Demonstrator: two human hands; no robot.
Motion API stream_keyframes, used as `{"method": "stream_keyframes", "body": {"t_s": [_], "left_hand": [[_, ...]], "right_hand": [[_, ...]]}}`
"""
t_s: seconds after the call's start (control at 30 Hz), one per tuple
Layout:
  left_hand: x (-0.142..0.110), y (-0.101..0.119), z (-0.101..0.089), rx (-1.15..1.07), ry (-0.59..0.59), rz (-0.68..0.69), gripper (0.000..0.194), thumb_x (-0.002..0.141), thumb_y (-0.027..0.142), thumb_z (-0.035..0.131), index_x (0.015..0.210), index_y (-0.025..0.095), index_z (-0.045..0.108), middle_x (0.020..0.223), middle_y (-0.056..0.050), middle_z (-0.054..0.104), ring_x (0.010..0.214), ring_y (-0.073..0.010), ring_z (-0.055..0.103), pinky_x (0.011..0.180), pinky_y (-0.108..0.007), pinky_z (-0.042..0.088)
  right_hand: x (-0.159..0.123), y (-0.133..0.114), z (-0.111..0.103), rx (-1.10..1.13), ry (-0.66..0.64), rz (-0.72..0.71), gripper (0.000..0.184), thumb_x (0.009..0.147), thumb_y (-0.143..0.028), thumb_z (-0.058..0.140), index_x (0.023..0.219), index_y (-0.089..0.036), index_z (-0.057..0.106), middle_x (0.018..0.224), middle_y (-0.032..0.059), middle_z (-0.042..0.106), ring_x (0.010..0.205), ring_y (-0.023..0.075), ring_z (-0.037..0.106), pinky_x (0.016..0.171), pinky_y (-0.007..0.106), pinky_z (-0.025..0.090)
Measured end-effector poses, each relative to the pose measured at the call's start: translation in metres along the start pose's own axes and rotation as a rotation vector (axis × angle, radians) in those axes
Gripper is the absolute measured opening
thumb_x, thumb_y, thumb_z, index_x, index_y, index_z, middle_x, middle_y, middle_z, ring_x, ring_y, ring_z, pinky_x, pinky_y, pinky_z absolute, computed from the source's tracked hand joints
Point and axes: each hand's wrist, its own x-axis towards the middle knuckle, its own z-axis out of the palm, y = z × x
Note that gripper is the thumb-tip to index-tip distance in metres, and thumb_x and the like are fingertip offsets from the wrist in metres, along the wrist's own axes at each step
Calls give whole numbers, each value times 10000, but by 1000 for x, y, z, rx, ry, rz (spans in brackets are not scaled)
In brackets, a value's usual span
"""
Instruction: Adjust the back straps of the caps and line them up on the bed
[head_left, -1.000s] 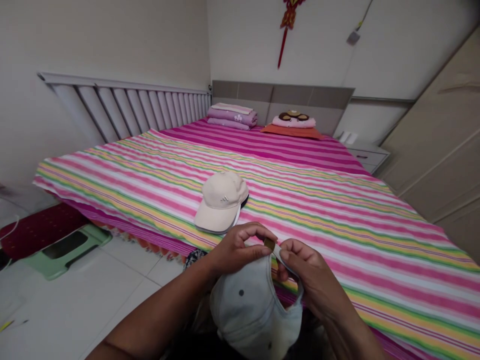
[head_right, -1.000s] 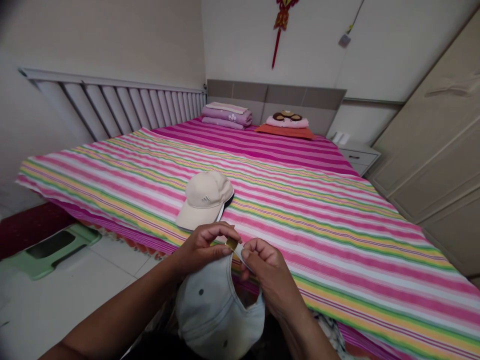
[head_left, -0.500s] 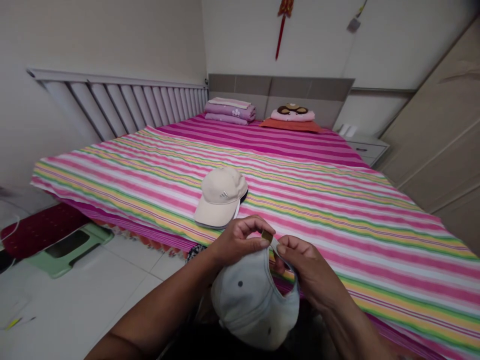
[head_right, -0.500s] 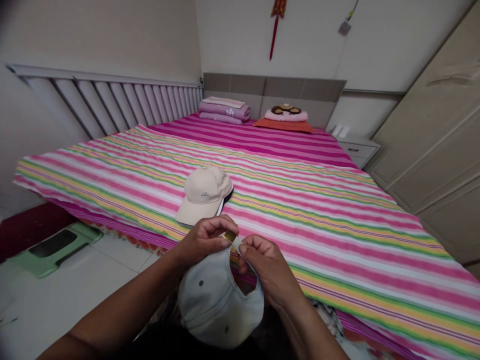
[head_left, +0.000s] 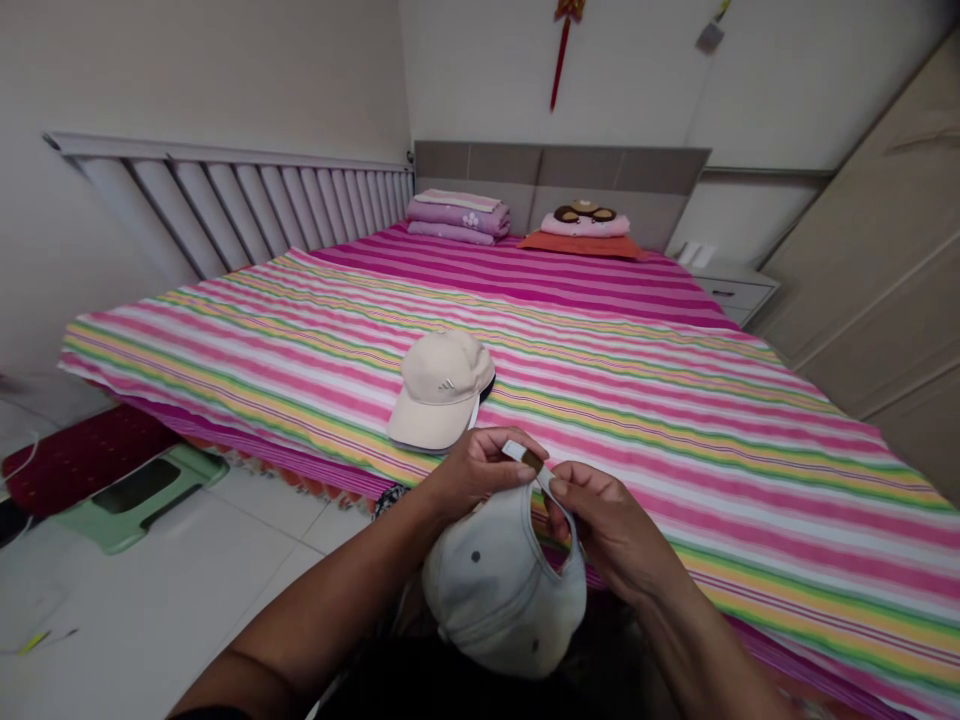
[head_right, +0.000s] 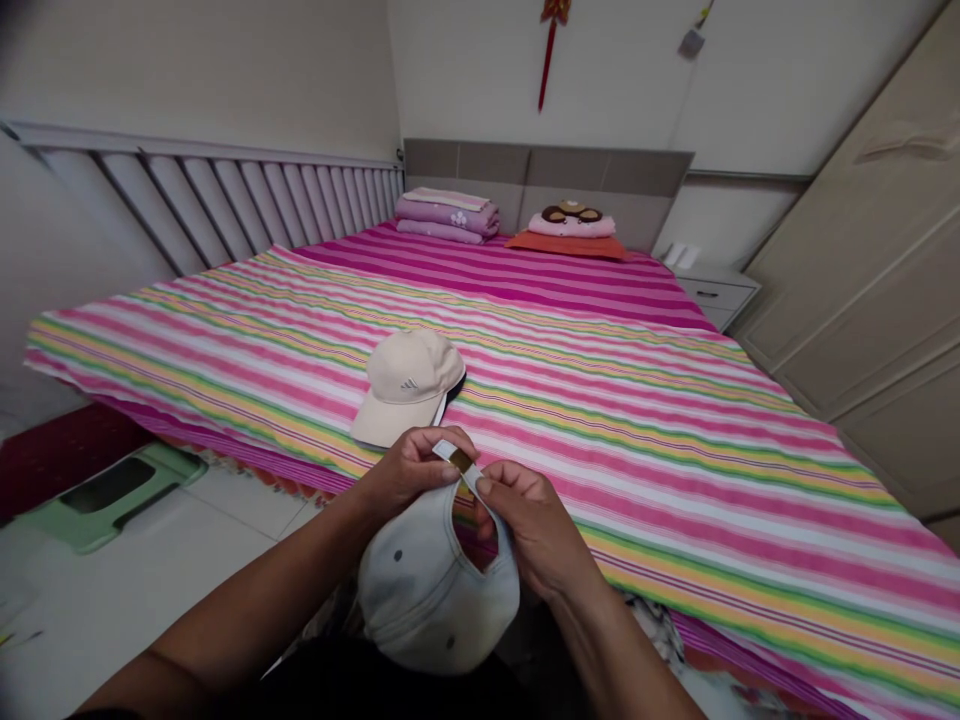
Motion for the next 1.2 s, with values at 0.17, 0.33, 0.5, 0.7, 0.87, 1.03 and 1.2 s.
{"method": "stream_keyframes", "body": {"t_s": [0.17,0.33,0.5,0.7,0.87,1.03,1.2], "left_hand": [[3,-3,-1,-33,-34,-26,238,583,189,713,792,103,638,695,-10,566,626,-91,521,587,-209,394],[6,-2,-3,-123,-7,-46,253,577,201,716,799,109,638,646,4,559,560,-81,519,539,-201,382],[10,-1,-2,-139,0,-59,262,554,189,729,785,100,643,646,3,562,569,-79,522,545,-195,386],[13,2,2,-97,-22,-52,275,565,204,727,810,103,651,684,-17,594,609,-100,543,584,-220,408],[17,19,17,-47,-30,-16,292,573,232,727,836,126,658,695,-11,598,619,-103,545,603,-232,410],[23,44,35,18,-178,79,368,581,231,727,933,170,634,816,-31,628,762,-146,572,703,-267,422],[28,33,31,84,-240,67,363,566,236,736,884,132,592,708,-6,579,650,-96,532,605,-211,399]], "right_hand": [[3,0,0,37,-18,30,240,690,-339,650,610,-144,536,472,-11,540,400,84,440,419,203,317],[2,1,-6,13,-77,58,289,739,-389,585,607,-135,544,477,1,539,374,85,441,406,217,342],[5,-5,-5,14,-42,2,241,717,-325,624,605,-145,510,453,-36,507,340,42,360,380,178,262],[8,-17,-4,-60,-42,-3,253,692,-341,638,601,-146,505,469,-40,510,330,29,346,366,169,234],[0,-44,-2,-108,-59,-9,232,664,-326,648,587,-156,511,429,-38,499,309,35,323,342,176,230],[-15,-77,0,-116,-84,-96,218,655,-321,649,573,-172,513,383,-43,453,304,44,295,330,187,208],[-16,-70,-8,-104,-46,-121,216,672,-317,646,594,-157,524,406,-35,482,312,36,311,337,174,212]]}}
